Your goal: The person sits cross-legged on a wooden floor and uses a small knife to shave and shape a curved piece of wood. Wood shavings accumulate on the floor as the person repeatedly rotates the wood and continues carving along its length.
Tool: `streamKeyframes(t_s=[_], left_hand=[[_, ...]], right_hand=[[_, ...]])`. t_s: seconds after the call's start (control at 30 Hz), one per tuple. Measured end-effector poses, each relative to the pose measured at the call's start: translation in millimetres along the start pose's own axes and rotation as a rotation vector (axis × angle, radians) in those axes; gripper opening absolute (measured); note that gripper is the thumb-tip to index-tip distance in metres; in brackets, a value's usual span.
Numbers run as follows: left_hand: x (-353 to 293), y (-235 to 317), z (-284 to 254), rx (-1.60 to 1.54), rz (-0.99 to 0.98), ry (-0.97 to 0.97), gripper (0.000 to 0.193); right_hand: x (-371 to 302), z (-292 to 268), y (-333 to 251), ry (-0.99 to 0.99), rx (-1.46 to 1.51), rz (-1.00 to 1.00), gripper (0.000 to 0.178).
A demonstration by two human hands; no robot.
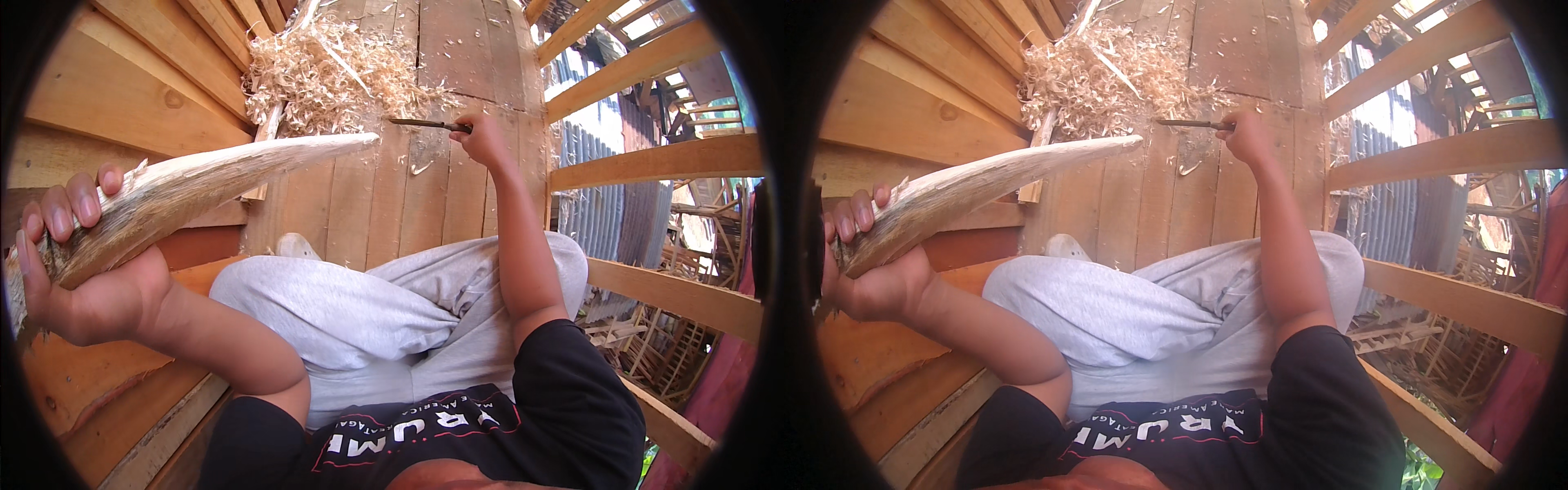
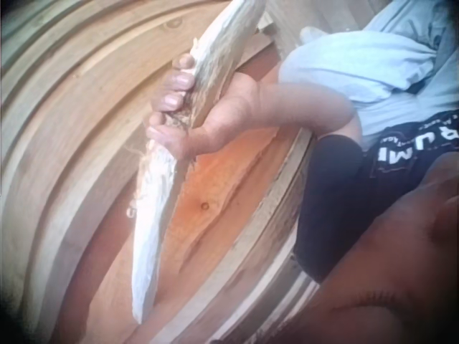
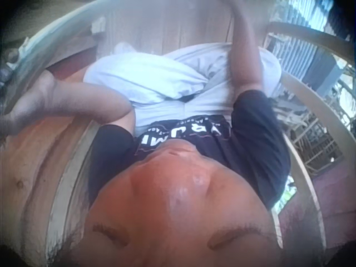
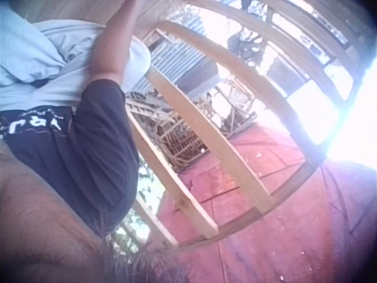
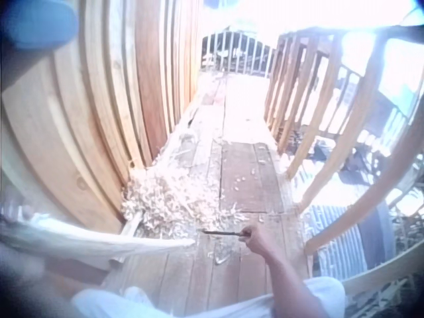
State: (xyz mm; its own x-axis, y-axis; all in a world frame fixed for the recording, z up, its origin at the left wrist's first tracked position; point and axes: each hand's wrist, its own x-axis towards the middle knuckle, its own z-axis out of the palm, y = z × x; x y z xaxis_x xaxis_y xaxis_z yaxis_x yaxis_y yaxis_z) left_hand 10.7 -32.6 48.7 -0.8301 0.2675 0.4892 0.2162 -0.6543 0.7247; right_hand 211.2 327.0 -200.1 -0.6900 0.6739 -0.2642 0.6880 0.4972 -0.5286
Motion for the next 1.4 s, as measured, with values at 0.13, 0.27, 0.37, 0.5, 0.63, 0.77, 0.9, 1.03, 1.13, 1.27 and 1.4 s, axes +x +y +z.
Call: streamKeyframes(t_s=[0.13,0.27,0.37,0.5,0.63,0.77,0.9,1.03,1.13,1.27,1.4], left_hand=[[0,4,-6,0.037,0.006,-0.005,0.017],[1,3,-5,0.026,-0.032,-0.011,0.017],[-1,3,-4,0.013,-0.06,-0.01,0.017],[-1,5,-6,0.024,-0.089,-0.008,0.018],[0,4,-6,0.038,-0.093,0.022,0.018],[0,5,-7,0.062,-0.096,0.033,0.019],[0,3,-6,0.068,-0.091,0.044,0.019],[0,2,-7,0.075,-0.084,0.036,0.019],[0,4,-10,0.081,-0.079,0.032,0.019],[1,6,-11,0.075,-0.068,0.038,0.019],[1,7,-10,0.078,-0.058,0.043,0.019]], right_hand=[[-4,-11,17,-0.404,-0.129,-0.131,0.027],[2,-5,33,-0.251,-0.076,-0.02,0.027],[5,-13,31,-0.105,-0.004,0.013,0.028],[-6,-21,21,-0.549,-0.142,-0.085,0.027],[2,-9,30,-0.216,0.027,-0.043,0.03],[2,-8,11,-0.116,0.085,-0.081,0.028],[2,8,-1,-0.121,0.188,-0.172,0.026],[11,14,-2,0.095,0.246,-0.179,0.027],[-4,-1,-18,-0.176,0.138,-0.197,0.026],[-8,25,-18,-0.619,0.065,-0.261,0.028],[-2,47,-20,-0.394,0.001,-0.286,0.024]])
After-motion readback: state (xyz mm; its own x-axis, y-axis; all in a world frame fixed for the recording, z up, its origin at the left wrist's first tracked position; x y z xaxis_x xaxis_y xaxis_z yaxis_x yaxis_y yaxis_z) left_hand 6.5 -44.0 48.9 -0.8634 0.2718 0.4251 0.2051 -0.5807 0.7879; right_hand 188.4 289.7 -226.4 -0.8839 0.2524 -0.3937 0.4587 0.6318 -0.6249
